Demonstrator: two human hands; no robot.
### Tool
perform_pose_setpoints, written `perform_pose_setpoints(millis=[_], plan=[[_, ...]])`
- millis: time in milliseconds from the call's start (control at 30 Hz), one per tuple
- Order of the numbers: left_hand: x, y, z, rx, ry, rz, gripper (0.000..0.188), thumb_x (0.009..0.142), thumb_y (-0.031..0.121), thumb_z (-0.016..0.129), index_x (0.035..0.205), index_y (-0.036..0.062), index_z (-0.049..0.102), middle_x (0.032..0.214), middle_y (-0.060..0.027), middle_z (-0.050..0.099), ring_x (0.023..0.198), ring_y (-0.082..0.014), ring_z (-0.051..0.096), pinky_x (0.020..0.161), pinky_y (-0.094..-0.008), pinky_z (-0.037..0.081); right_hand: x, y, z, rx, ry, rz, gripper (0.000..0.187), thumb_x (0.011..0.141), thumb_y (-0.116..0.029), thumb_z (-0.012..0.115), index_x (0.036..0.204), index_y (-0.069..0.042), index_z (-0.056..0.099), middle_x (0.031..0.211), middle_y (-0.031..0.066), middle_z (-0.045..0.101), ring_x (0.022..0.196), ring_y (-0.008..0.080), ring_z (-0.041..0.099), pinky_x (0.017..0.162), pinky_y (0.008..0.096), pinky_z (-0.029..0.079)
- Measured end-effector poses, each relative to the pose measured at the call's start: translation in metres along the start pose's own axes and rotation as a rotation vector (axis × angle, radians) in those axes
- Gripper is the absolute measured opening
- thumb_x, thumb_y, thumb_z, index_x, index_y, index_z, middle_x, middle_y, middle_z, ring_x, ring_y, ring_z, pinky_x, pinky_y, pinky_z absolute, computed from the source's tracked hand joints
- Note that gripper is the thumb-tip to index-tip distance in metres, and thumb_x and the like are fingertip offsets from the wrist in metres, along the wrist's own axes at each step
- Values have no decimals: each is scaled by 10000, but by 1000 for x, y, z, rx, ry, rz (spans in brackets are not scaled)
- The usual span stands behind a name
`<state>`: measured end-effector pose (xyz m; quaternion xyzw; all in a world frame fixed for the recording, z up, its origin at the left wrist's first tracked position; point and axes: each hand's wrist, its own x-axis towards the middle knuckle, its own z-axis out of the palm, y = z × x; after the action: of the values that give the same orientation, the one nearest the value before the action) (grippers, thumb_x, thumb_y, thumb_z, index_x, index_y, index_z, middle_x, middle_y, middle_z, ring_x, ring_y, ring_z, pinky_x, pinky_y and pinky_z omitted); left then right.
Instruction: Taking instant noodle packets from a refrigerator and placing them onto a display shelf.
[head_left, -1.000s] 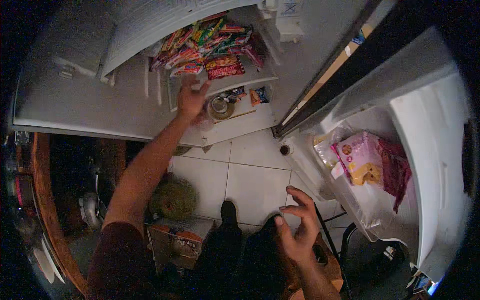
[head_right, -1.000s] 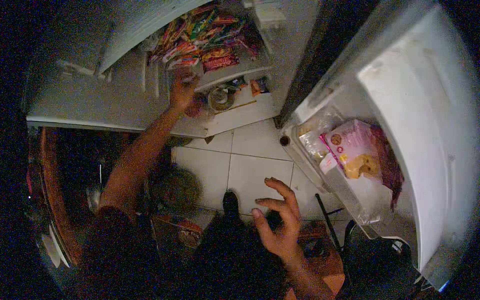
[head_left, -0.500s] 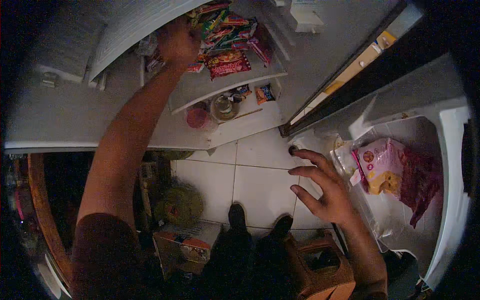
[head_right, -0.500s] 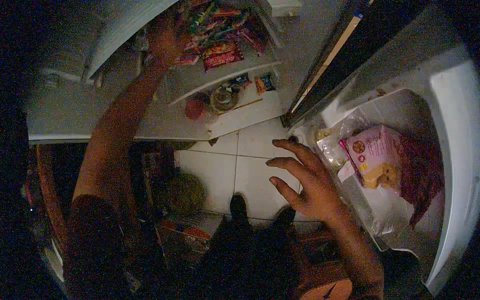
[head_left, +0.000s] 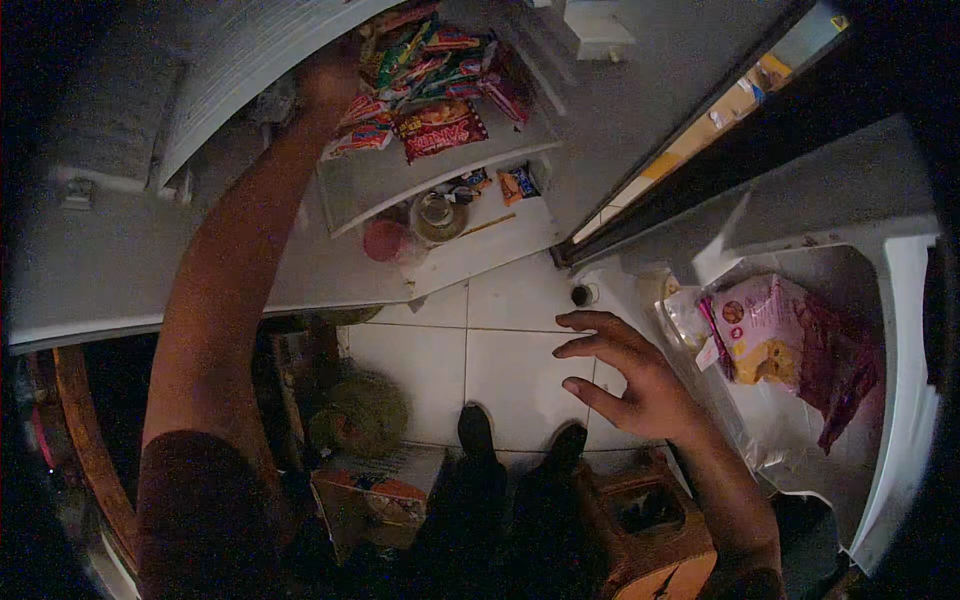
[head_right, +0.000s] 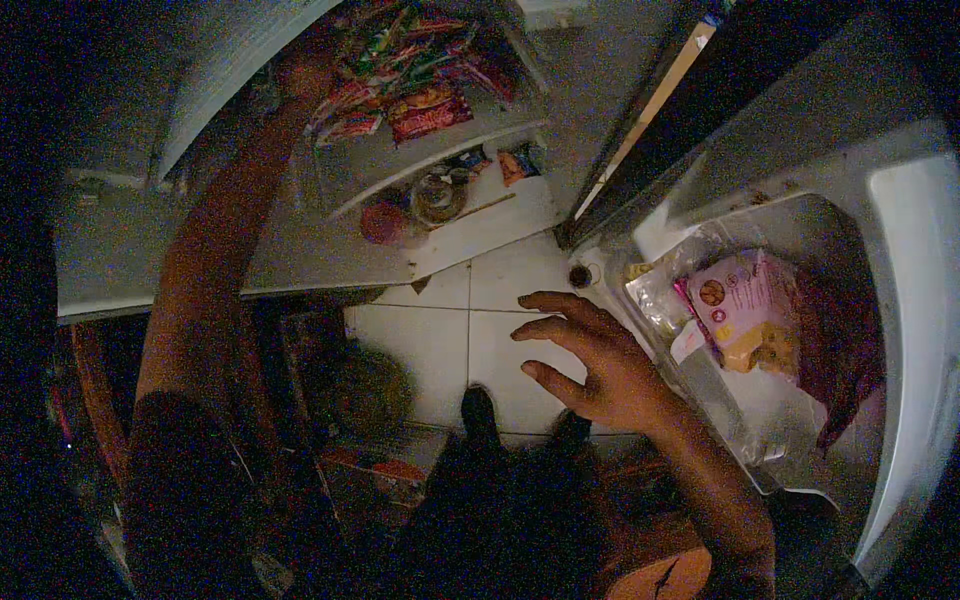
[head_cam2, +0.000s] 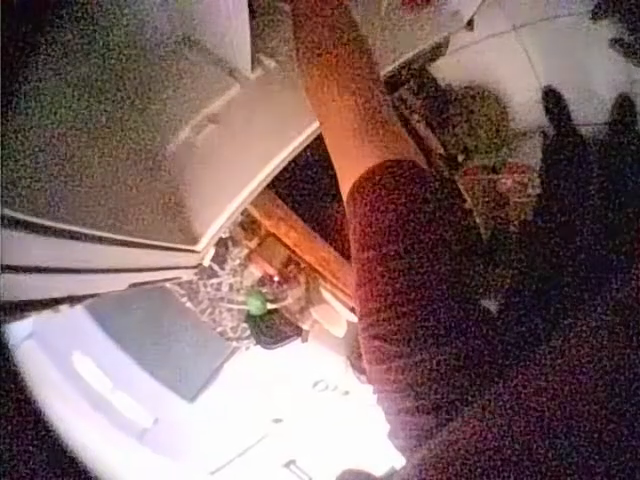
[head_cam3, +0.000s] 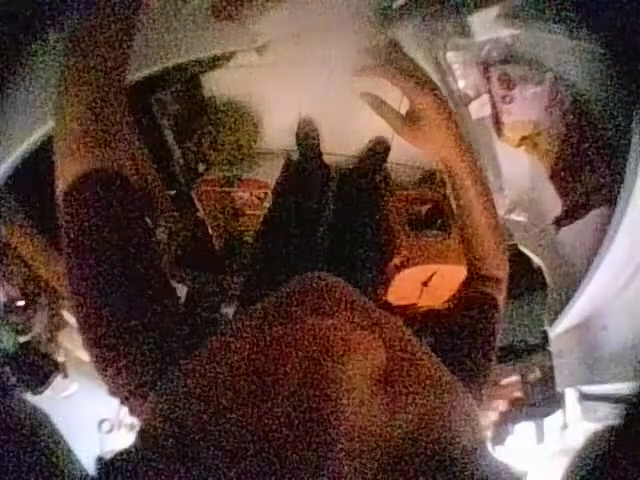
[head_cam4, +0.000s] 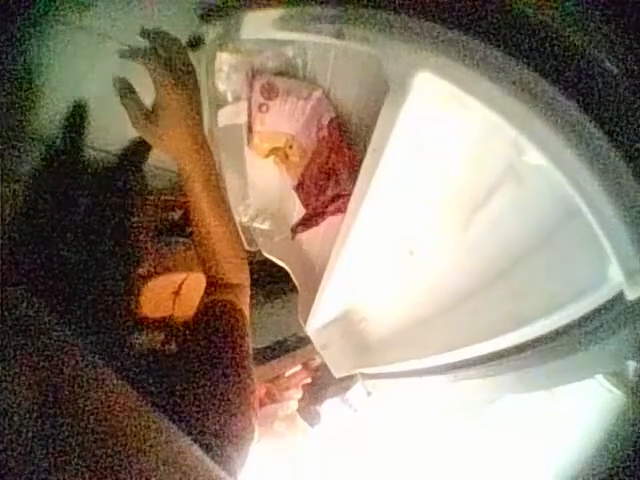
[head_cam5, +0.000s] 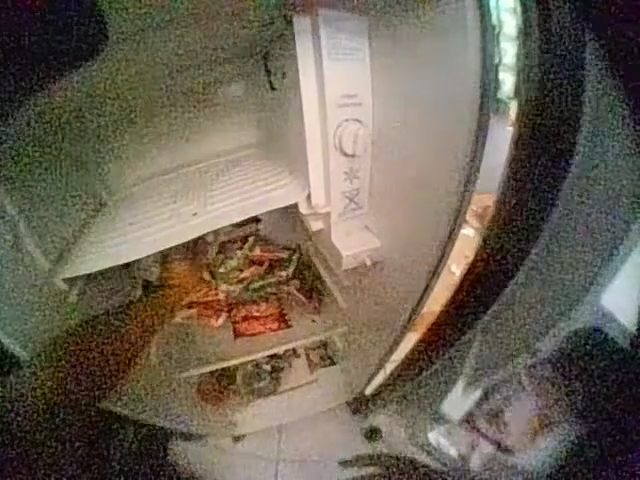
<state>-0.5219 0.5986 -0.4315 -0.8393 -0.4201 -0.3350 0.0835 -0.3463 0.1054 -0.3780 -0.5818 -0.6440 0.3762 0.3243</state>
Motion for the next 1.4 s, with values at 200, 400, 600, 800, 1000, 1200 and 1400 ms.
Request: perform_pose_setpoints(millis=[200,400,600,800,1000,1200,1400], plan=[[-66,74,-77,-731,296,-9,129,932,113,656,1025,27,633,950,-94,695,881,-218,668,788,-331,517,24,-11,29,461,91,162,434,925,-211,672,1316,-112,514,1347,120,532,1229,266,545,1007,425,457],[-192,177,-160,-1022,-49,-347,143,830,-6,698,935,54,622,898,-58,637,862,-172,619,806,-311,501,68,-25,42,1368,319,369,625,965,-466,565,1441,-113,370,1380,126,505,1214,303,556,1002,430,474],[-218,172,-213,-1057,-439,216,424,690,134,792,1096,102,674,1062,-101,663,977,-252,660,833,-350,521,64,-31,33,1401,548,478,500,955,-384,597,1348,-97,481,1268,74,602,1151,223,605,977,404,496],[-135,85,-90,-671,160,-278,282,918,228,661,1144,73,592,1072,-81,608,984,-244,571,922,-379,448,72,-26,15,1368,587,465,461,884,-198,709,1286,-49,540,1161,74,659,1051,201,658,825,377,572],[-47,-78,-11,-420,-575,-87,486,869,395,692,1253,114,591,1347,-141,560,1201,-348,549,972,-437,464,75,-28,23,1218,505,485,478,861,-192,739,1275,-40,552,1177,77,652,1054,182,643,905,342,526],[-37,-57,-7,268,-391,-168,602,953,480,490,1476,197,401,1418,-118,517,1223,-360,551,1049,-517,421,66,-13,29,919,386,415,468,872,-195,735,1267,-36,540,1144,74,654,1043,153,620,919,314,500],[-45,-50,-16,335,-215,67,502,1003,443,432,1388,131,508,1342,-147,577,1161,-360,593,1025,-482,448,35,-11,35,859,382,418,443,880,-151,719,1257,-17,530,1126,71,655,1037,143,611,921,301,489]])
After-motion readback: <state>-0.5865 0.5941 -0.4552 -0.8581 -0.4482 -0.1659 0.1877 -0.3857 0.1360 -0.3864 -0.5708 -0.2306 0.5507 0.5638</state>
